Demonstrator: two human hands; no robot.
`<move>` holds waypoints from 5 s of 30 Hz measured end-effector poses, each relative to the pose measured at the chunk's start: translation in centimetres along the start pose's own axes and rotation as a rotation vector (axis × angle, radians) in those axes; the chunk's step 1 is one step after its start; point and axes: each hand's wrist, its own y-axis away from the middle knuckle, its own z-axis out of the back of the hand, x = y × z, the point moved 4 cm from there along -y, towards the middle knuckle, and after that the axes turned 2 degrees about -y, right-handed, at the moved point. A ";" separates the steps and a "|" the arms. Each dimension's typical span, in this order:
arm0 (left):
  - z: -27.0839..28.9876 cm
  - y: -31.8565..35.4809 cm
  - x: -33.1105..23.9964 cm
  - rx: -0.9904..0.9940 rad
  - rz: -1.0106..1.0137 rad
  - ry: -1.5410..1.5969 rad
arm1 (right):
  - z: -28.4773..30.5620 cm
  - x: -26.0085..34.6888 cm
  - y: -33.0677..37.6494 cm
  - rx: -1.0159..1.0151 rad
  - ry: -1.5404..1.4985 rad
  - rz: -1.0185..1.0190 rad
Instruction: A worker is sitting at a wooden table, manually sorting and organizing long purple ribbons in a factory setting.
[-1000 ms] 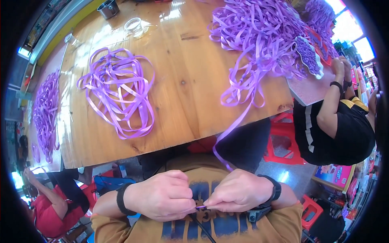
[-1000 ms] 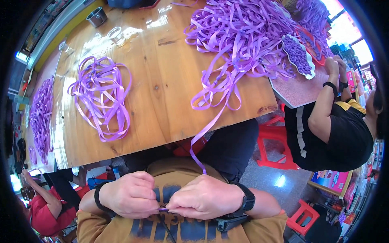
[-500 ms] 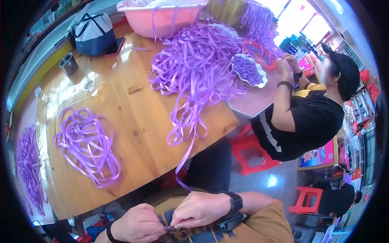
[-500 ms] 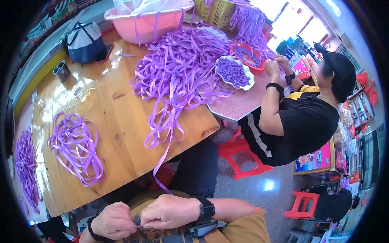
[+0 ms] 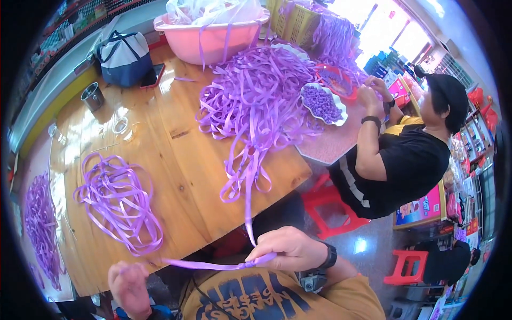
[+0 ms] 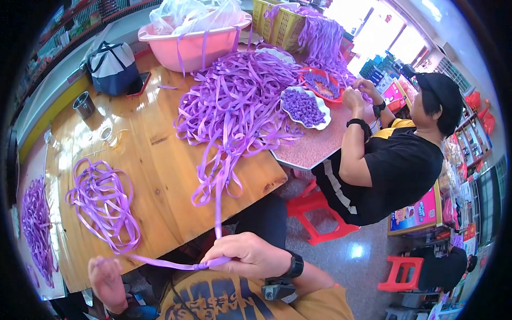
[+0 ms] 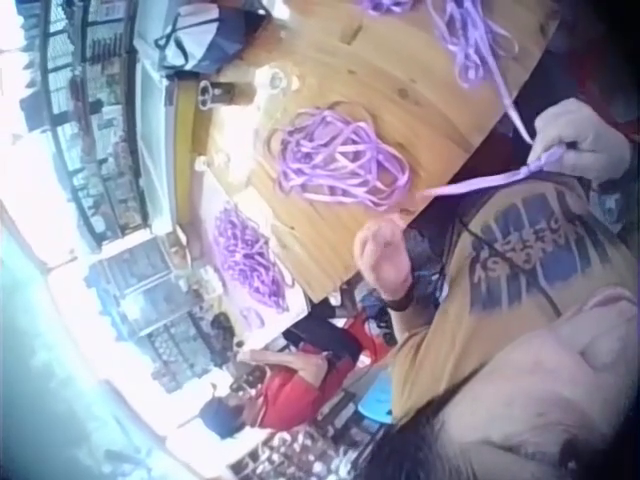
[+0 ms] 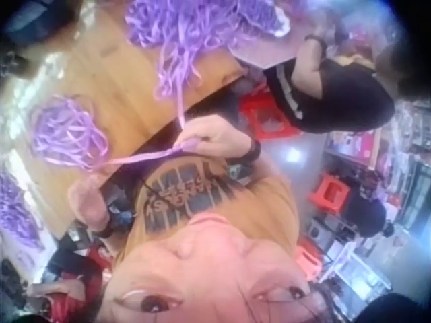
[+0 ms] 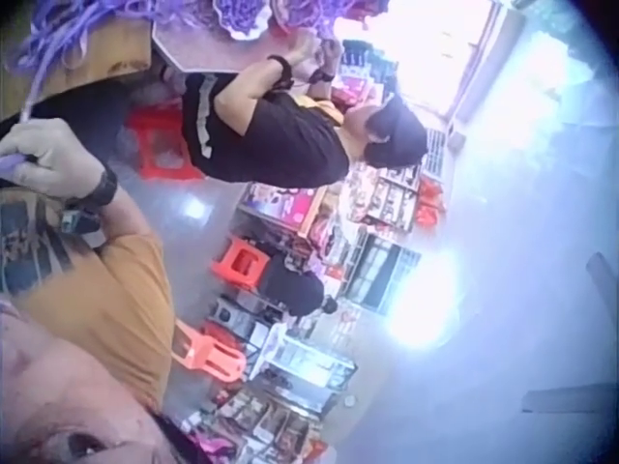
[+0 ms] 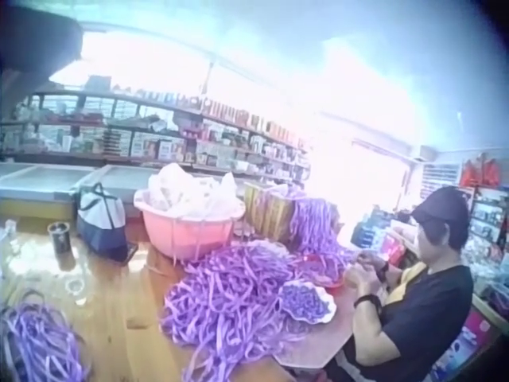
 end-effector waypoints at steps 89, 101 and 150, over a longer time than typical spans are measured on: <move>2.1 -2.0 0.4 0.216 0.037 0.241 | 6.6 -2.5 5.2 -0.127 -0.068 -0.211; 18.8 -1.8 5.9 -0.295 -0.258 0.900 | 12.5 -5.1 13.0 -0.715 -0.396 -0.125; 15.0 -3.7 6.2 -0.182 0.119 1.056 | 7.4 0.3 5.3 -0.754 -0.893 0.454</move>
